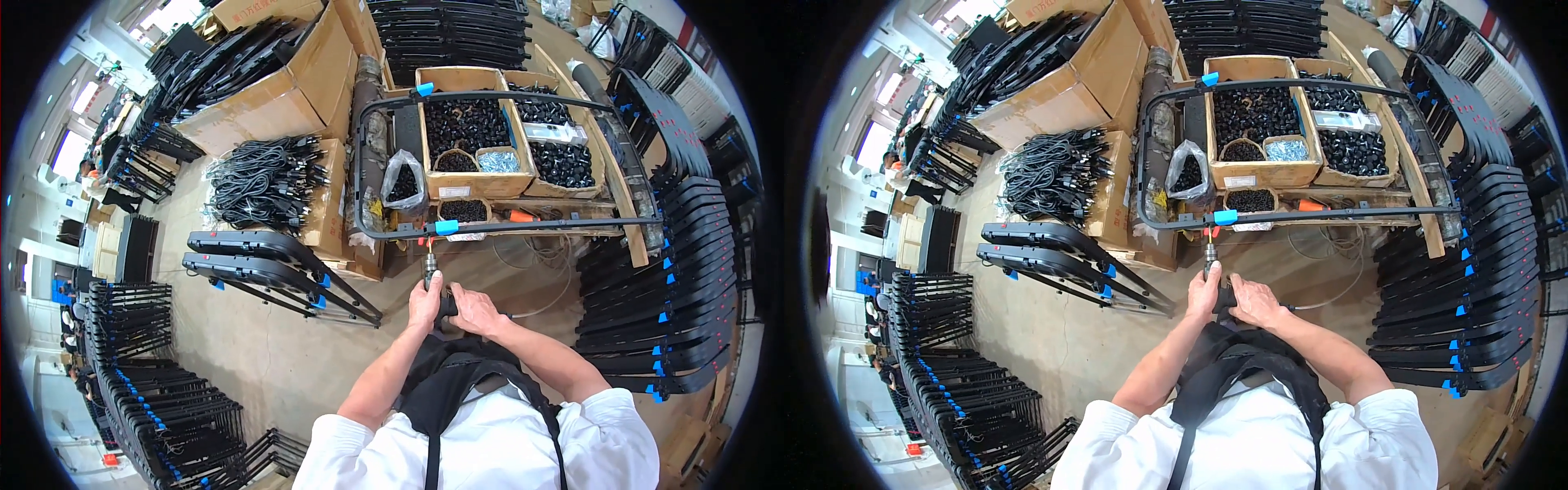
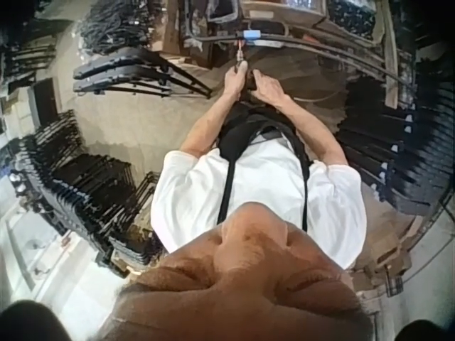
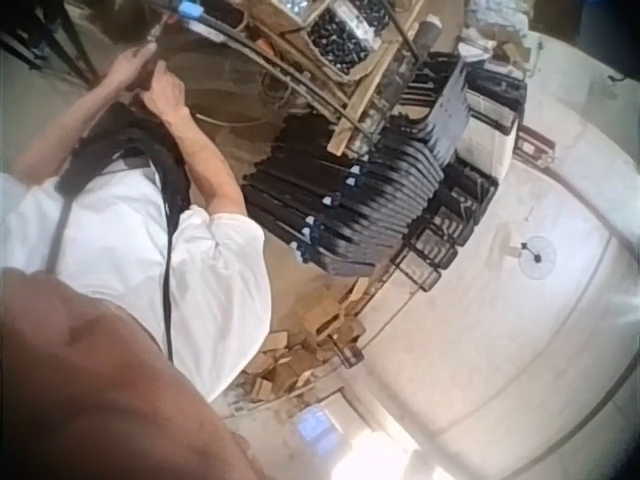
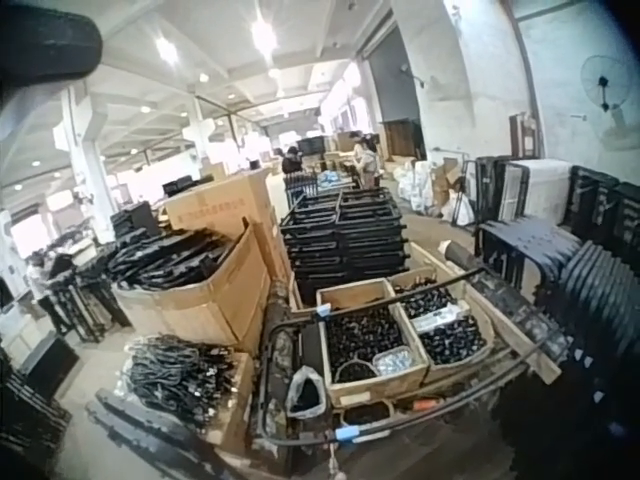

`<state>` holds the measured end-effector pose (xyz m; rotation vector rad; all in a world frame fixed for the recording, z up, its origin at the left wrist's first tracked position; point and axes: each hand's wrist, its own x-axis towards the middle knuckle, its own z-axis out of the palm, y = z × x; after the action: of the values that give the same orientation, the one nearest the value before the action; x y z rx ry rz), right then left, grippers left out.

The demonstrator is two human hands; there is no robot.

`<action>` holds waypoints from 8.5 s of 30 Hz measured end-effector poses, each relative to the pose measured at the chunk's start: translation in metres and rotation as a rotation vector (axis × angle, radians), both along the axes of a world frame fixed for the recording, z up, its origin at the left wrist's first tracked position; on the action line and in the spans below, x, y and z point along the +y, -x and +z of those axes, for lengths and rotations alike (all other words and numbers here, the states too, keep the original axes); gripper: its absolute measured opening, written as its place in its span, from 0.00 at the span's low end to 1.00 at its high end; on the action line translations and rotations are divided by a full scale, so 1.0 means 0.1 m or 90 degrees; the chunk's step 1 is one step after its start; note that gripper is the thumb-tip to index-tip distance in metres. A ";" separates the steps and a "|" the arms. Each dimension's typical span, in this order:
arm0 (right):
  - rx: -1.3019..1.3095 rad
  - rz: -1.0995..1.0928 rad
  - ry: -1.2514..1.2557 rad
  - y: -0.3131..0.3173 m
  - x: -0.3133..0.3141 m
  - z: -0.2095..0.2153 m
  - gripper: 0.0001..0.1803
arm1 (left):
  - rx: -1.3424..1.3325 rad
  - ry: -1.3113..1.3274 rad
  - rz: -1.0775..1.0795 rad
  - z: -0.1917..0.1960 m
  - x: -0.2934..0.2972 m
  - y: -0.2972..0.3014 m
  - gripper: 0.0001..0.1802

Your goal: Assembling plastic covers and wire harnesses onto metal frames using an electric screwdriver and pliers.

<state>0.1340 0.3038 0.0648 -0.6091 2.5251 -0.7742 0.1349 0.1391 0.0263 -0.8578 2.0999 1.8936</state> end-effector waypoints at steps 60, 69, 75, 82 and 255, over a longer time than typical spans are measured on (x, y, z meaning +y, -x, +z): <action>0.042 -0.024 0.018 -0.12 0.41 0.00 0.43 | 0.003 -0.065 -0.006 -0.14 0.37 -0.02 0.28; 0.063 -0.021 0.042 -0.03 0.48 -0.07 0.49 | -0.016 0.013 -0.032 0.01 0.44 0.08 0.32; 0.027 -0.025 0.023 0.05 0.45 0.02 0.51 | 0.001 0.009 -0.022 -0.02 0.43 0.13 0.33; 0.009 -0.037 0.014 0.10 0.44 0.05 0.48 | -0.016 0.033 -0.031 -0.04 0.43 0.20 0.32; -0.288 -0.434 -0.627 2.06 6.04 0.86 0.15 | 0.597 0.144 -0.692 -0.10 6.40 7.14 0.15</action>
<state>-0.0719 0.9083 0.1508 0.6925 2.2587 0.2054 -0.5787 0.7791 0.0165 1.2145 2.3665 1.4625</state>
